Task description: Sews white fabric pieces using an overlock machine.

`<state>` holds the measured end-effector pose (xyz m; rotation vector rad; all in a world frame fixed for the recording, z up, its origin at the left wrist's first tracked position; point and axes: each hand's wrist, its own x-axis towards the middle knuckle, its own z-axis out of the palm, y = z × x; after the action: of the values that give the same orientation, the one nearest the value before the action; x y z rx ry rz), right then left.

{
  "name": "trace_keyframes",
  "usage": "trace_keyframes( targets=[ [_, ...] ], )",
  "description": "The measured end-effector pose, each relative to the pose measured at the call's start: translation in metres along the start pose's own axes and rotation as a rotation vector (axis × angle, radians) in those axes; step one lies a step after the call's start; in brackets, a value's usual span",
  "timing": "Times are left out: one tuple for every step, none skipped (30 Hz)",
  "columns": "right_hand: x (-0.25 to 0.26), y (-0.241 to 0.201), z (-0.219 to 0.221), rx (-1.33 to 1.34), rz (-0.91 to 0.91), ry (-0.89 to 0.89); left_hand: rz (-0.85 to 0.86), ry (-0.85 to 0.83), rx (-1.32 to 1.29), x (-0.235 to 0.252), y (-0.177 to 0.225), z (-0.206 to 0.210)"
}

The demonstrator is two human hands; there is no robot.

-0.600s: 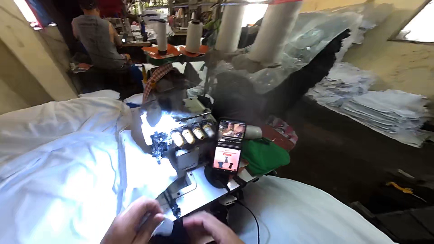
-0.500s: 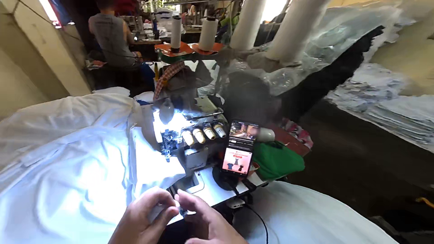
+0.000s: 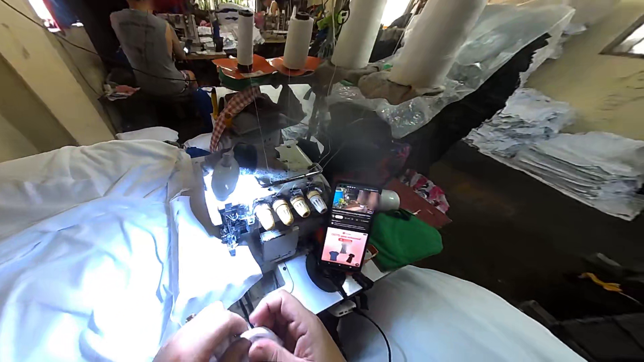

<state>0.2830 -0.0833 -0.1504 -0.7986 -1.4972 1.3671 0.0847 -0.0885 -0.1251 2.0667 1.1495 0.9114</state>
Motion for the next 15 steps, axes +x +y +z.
trace_keyframes(
  targets=[
    [0.0, 0.0, -0.002, 0.029, 0.007, -0.017, 0.002, 0.037, -0.017, -0.001, -0.002, 0.0],
    [-0.001, 0.001, -0.003, 0.047, 0.019, -0.033, 0.003, 0.071, -0.053, -0.002, -0.005, 0.001],
    [-0.001, 0.002, -0.003, 0.059, 0.027, -0.04, 0.003, 0.093, -0.094, -0.003, -0.006, 0.0],
    [-0.002, 0.003, -0.002, 0.072, 0.03, -0.042, 0.009, 0.109, -0.118, -0.004, -0.007, -0.001],
    [-0.003, 0.004, -0.001, 0.084, 0.031, -0.043, 0.018, 0.118, -0.135, -0.005, -0.006, -0.001],
    [-0.005, 0.005, 0.001, 0.089, 0.036, -0.044, 0.025, 0.125, -0.129, -0.006, -0.004, -0.001],
    [-0.007, 0.005, 0.002, 0.085, 0.049, -0.043, 0.028, 0.14, -0.109, -0.007, -0.003, 0.0],
    [-0.009, 0.005, 0.004, 0.083, 0.066, -0.045, 0.023, 0.17, -0.084, -0.009, -0.003, 0.002],
    [-0.01, 0.006, 0.005, 0.092, 0.083, -0.049, 0.011, 0.209, -0.053, -0.01, -0.005, 0.005],
    [-0.01, 0.008, 0.007, 0.103, 0.098, -0.047, -0.005, 0.248, -0.021, -0.011, -0.007, 0.006],
    [-0.01, 0.009, 0.008, 0.111, 0.116, -0.036, -0.018, 0.284, 0.015, -0.011, -0.011, 0.007],
    [-0.008, 0.009, 0.009, 0.106, 0.137, -0.016, -0.032, 0.315, 0.063, -0.008, -0.014, 0.008],
    [-0.003, 0.009, 0.009, 0.074, 0.15, 0.01, -0.04, 0.354, 0.11, -0.004, -0.019, 0.009],
    [0.002, 0.01, 0.009, 0.005, 0.144, 0.037, -0.037, 0.402, 0.162, 0.003, -0.025, 0.012],
    [0.01, 0.015, 0.007, -0.108, 0.109, 0.076, -0.032, 0.453, 0.218, 0.012, -0.034, 0.016]
  ],
)
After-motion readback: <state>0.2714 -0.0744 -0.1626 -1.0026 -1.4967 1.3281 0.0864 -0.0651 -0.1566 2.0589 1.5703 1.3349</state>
